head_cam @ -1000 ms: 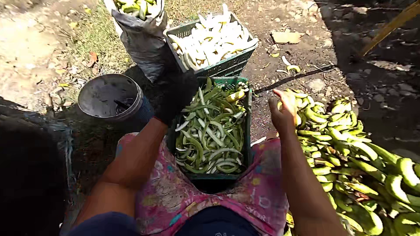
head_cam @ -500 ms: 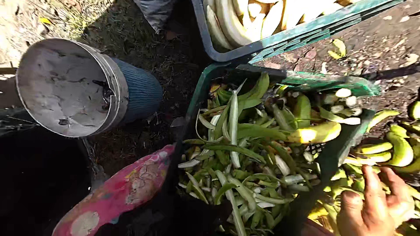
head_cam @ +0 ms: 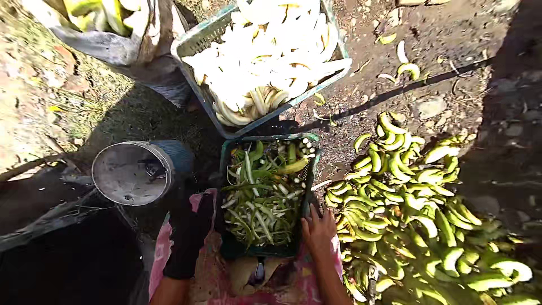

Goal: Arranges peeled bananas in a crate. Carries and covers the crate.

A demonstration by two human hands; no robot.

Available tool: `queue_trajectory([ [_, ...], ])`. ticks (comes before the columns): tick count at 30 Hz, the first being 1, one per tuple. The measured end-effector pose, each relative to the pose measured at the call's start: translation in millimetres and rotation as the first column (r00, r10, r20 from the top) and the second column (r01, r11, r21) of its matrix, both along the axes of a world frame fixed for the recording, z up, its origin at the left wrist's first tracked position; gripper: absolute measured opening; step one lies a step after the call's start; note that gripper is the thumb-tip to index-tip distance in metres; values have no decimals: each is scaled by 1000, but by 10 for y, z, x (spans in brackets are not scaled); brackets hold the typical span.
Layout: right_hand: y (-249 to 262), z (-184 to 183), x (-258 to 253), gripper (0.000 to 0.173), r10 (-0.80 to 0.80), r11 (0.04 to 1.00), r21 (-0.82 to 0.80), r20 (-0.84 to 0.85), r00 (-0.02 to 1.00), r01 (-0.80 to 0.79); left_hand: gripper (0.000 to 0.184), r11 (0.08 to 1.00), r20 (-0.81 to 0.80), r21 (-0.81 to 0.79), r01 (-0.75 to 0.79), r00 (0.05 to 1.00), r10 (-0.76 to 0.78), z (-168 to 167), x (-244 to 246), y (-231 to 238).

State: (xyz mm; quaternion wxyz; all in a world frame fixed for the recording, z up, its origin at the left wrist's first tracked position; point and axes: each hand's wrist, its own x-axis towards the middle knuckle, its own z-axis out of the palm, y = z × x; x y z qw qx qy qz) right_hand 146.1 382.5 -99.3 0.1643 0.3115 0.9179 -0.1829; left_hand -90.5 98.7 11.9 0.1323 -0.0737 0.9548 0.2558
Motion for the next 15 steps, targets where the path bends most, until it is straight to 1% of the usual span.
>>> queue_trajectory([
  [1,17,315,91,53,16,999,-51,163,986,-7,72,1000,-19,6,-1,1000,1,274,131,-106],
  [2,76,561,139,53,29,995,-98,334,942,4,77,1000,-46,13,-18,999,19,491,161,-206],
  [3,164,710,151,55,33,989,-142,489,872,43,78,998,-69,37,-56,996,59,633,59,-302],
  [4,258,809,157,58,44,979,-185,615,788,89,77,990,-77,74,-118,989,124,733,-145,-380],
  [5,345,882,151,63,62,963,-228,703,708,142,72,973,-84,135,-189,976,201,737,-400,-481],
  [6,418,939,118,65,73,950,-251,754,653,184,63,957,-100,170,-237,962,256,643,-667,-601],
  [7,472,1003,4,67,84,946,-255,790,608,200,56,941,-81,177,-287,949,304,453,-931,-721],
  [8,487,1025,-222,66,104,949,-255,805,584,183,53,931,-10,166,-326,943,333,156,-1231,-851],
  [9,400,1059,-470,65,121,950,-268,795,595,164,51,940,68,92,-330,943,324,-156,-1522,-990],
  [10,270,1181,-756,62,139,946,-289,770,622,146,53,954,144,-9,-300,944,298,-425,-1754,-1106],
  [11,140,1359,-1064,59,150,942,-307,742,654,133,57,963,213,-67,-262,939,270,-605,-1929,-1163],
  [12,12,1529,-1396,56,156,946,-308,701,696,99,62,968,255,-66,-241,934,249,-665,-2111,-1137],
  [13,-81,1643,-1708,55,159,957,-286,641,751,41,67,971,275,-22,-236,933,233,-662,-2331,-1039],
  [14,-154,1761,-1971,53,153,971,-237,579,801,-14,69,976,297,1,-216,932,205,-606,-2534,-900],
  [15,-192,1887,-2188,53,133,985,-161,534,835,-54,74,987,331,4,-163,931,152,-546,-2668,-751],
])
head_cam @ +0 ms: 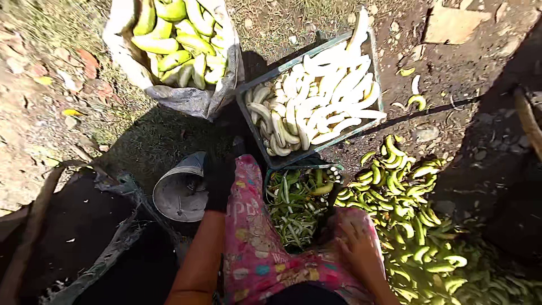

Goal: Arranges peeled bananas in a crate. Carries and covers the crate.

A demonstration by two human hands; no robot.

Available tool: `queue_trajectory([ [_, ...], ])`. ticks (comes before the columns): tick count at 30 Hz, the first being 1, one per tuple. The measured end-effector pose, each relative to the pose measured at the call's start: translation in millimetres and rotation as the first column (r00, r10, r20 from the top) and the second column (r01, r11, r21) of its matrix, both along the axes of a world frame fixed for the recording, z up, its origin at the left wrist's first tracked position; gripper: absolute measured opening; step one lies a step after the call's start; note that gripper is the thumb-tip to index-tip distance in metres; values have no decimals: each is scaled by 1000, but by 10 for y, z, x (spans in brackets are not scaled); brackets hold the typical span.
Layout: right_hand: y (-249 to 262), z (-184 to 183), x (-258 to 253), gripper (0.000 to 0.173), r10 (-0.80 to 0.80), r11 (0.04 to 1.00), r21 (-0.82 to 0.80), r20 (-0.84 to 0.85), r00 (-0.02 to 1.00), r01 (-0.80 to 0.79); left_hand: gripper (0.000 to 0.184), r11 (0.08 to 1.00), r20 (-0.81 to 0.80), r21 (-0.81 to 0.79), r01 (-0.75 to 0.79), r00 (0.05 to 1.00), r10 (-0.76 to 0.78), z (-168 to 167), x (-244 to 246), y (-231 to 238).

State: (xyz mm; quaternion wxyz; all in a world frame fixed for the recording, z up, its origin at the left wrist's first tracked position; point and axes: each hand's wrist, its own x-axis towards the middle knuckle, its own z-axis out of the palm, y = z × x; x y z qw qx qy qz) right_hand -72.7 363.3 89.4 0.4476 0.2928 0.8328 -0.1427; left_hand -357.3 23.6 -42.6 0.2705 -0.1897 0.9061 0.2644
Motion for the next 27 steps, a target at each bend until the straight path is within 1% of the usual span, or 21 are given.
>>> queue_trajectory([
  [2,109,121,-426,55,-9,985,173,-35,999,15,83,983,-33,39,182,983,-180,-58,-137,429],
  [4,339,141,-613,61,-80,954,287,-25,996,84,97,912,-98,89,400,915,-391,-280,-67,1007],
  [6,550,86,-731,66,-146,948,289,11,989,136,106,833,40,127,539,836,-547,-610,51,1537],
  [7,629,39,-835,66,-135,955,271,47,990,118,102,824,83,119,554,822,-564,-780,86,1703],
  [8,705,-31,-987,67,-95,967,245,89,991,71,91,842,77,69,535,839,-539,-946,93,1799],
  [9,790,-143,-1163,65,-39,977,214,113,993,14,81,872,19,11,490,871,-490,-1111,67,1836],
  [10,892,-272,-1351,63,14,983,181,121,993,-36,77,896,-50,4,445,894,-444,-1261,35,1835],
  [11,1040,-394,-1520,60,76,982,161,125,989,-96,74,910,-90,41,413,909,-408,-1358,16,1821],
  [13,1499,-621,-1862,55,217,963,142,95,972,-229,67,929,-96,120,350,936,-340,-1357,-105,1767],
  [14,1760,-728,-2005,53,261,956,131,40,965,-264,63,944,-55,154,292,956,-287,-1206,-252,1720],
  [15,1990,-764,-2049,53,267,958,116,-14,964,-263,58,961,25,185,205,977,-213,-920,-376,1671],
  [17,2279,-718,-2023,52,218,974,84,-60,974,-212,51,986,193,167,24,980,-56,-451,-540,1640],
  [18,2366,-715,-2007,53,202,977,83,-66,977,-196,51,985,239,155,-68,971,29,-351,-628,1663],
  [19,2415,-706,-1991,53,180,981,87,-57,982,-175,55,980,251,148,-133,964,93,-317,-681,1710],
  [20,2438,-702,-1978,54,159,984,93,-43,986,-155,63,981,262,134,-143,959,104,-305,-731,1785],
  [21,2434,-700,-1968,54,143,985,100,-36,989,-139,69,992,286,84,-96,956,68,-341,-757,1872],
  [22,2412,-702,-1949,53,127,987,106,-39,991,-122,74,999,300,18,-44,953,36,-476,-713,1945],
  [23,2370,-709,-1931,51,108,988,112,-45,993,-103,78,998,298,-55,-26,954,41,-653,-649,2007],
  [24,2325,-725,-1908,50,90,990,114,-46,995,-85,81,993,297,-110,-49,952,80,-809,-604,2057],
  [25,2285,-745,-1878,49,72,991,118,-35,997,-68,79,985,292,-141,-104,946,141,-919,-573,2106],
  [27,2241,-787,-1810,48,33,993,116,-4,999,-33,73,967,305,-157,-199,922,239,-1019,-544,2176],
])
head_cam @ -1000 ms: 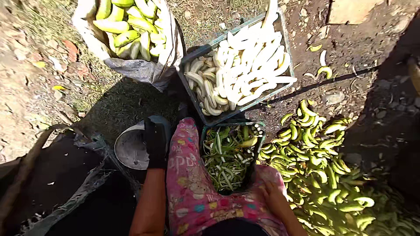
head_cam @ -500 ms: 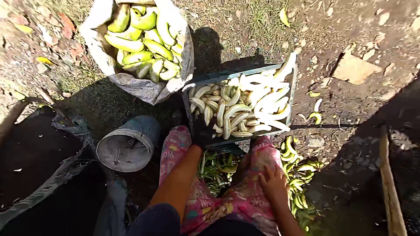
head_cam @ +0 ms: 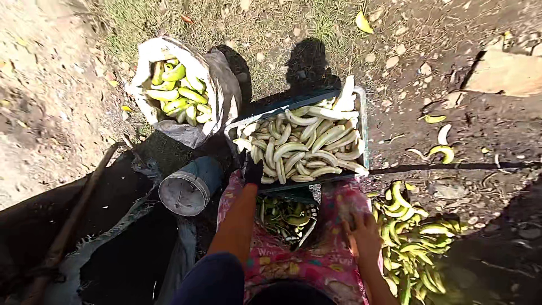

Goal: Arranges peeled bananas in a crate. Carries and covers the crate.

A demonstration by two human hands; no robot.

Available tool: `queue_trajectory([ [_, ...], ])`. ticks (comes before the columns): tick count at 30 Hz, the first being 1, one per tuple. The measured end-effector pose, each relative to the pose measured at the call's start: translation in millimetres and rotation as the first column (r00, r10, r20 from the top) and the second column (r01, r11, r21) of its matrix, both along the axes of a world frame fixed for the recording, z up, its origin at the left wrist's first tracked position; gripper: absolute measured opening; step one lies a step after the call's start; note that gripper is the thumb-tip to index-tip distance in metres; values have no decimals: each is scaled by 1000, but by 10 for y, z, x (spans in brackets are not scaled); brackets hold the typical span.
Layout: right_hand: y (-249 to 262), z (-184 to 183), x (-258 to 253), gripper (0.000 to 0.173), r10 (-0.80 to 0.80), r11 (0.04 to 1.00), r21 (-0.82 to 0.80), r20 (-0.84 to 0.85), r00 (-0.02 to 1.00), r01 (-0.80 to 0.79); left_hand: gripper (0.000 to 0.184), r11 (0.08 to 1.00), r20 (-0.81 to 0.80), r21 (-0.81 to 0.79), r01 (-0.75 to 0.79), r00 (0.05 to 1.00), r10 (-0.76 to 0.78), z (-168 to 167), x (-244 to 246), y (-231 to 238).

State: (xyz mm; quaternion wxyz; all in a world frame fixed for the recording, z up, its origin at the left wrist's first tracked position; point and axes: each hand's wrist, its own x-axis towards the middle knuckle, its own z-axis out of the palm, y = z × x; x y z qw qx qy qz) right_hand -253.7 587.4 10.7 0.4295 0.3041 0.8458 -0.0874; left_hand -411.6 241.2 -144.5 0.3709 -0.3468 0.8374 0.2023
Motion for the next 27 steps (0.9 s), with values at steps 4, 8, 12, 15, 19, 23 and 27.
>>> queue_trajectory([
  [4,-38,-34,163,44,-63,998,-28,8,998,64,69,990,-5,-29,135,991,-135,449,2,-48],
  [8,-94,-86,237,41,-81,996,-38,0,997,81,61,956,-156,-10,293,944,-291,846,-213,-243],
  [12,-142,-145,248,41,-108,994,-13,18,994,109,68,877,-229,-37,479,850,-474,872,-534,-236],
  [15,-140,-169,230,39,-109,994,-1,13,994,109,91,833,-213,-79,547,807,-550,638,-1048,244],
  [19,-146,-206,302,38,-100,995,22,13,995,99,87,965,-277,27,260,930,-243,344,-1499,1051],
  [23,-168,-220,333,37,-99,994,39,27,995,98,73,999,-348,-26,-28,937,17,198,-1494,1686],
  [27,-149,-205,308,37,-98,995,30,24,995,97,56,984,-386,104,-148,905,177,154,-1436,1667],
])
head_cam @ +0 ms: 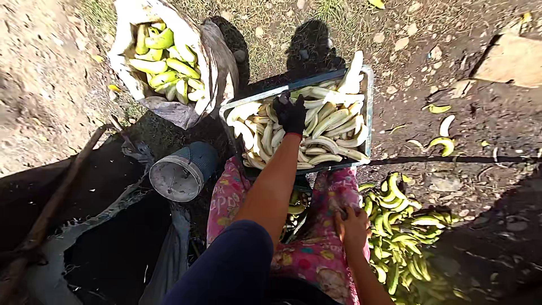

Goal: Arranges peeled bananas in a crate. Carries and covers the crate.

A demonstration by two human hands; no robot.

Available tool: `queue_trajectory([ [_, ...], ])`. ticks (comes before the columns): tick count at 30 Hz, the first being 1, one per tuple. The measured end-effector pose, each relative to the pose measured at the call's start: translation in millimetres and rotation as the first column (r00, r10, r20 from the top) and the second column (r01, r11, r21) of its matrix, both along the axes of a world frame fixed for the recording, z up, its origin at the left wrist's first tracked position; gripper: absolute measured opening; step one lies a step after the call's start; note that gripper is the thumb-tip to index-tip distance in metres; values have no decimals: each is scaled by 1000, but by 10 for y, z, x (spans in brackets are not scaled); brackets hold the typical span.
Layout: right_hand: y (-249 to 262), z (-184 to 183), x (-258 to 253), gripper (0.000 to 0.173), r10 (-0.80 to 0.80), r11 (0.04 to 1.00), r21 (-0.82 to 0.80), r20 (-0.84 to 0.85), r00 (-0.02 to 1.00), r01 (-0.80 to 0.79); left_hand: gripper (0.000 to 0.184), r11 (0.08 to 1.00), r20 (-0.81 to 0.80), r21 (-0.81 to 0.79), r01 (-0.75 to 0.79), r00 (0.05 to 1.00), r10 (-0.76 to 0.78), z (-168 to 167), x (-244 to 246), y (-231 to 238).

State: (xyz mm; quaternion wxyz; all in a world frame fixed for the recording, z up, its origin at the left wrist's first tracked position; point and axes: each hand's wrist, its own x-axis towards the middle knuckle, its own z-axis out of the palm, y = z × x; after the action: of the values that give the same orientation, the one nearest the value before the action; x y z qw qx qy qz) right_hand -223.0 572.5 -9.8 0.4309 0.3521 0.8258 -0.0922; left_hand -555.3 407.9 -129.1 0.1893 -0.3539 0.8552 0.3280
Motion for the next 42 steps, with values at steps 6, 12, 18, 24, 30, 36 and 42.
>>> queue_trajectory([
  [6,-24,-42,-20,39,21,1000,6,16,1000,-21,33,932,-109,361,-38,991,82,43,215,-456],
  [12,-57,-57,-59,37,8,1000,12,40,999,-9,45,946,-80,261,193,981,-178,288,412,-778],
  [18,-71,-110,12,37,14,999,33,51,999,-16,83,738,264,-78,670,728,-633,67,158,-26],
  [24,-18,-109,64,37,19,999,30,46,999,-21,56,766,169,-149,625,779,-604,-73,225,184],
  [30,-17,-131,20,40,39,999,27,-14,999,-39,58,775,122,-103,624,781,-613,415,565,-602],
  [36,-20,-146,-11,41,32,999,32,31,999,-33,104,789,284,-317,526,847,-450,410,396,-1485],
  [42,-16,-103,-67,41,53,997,43,77,996,-56,75,913,267,-265,310,934,-239,-184,855,-1476],
])
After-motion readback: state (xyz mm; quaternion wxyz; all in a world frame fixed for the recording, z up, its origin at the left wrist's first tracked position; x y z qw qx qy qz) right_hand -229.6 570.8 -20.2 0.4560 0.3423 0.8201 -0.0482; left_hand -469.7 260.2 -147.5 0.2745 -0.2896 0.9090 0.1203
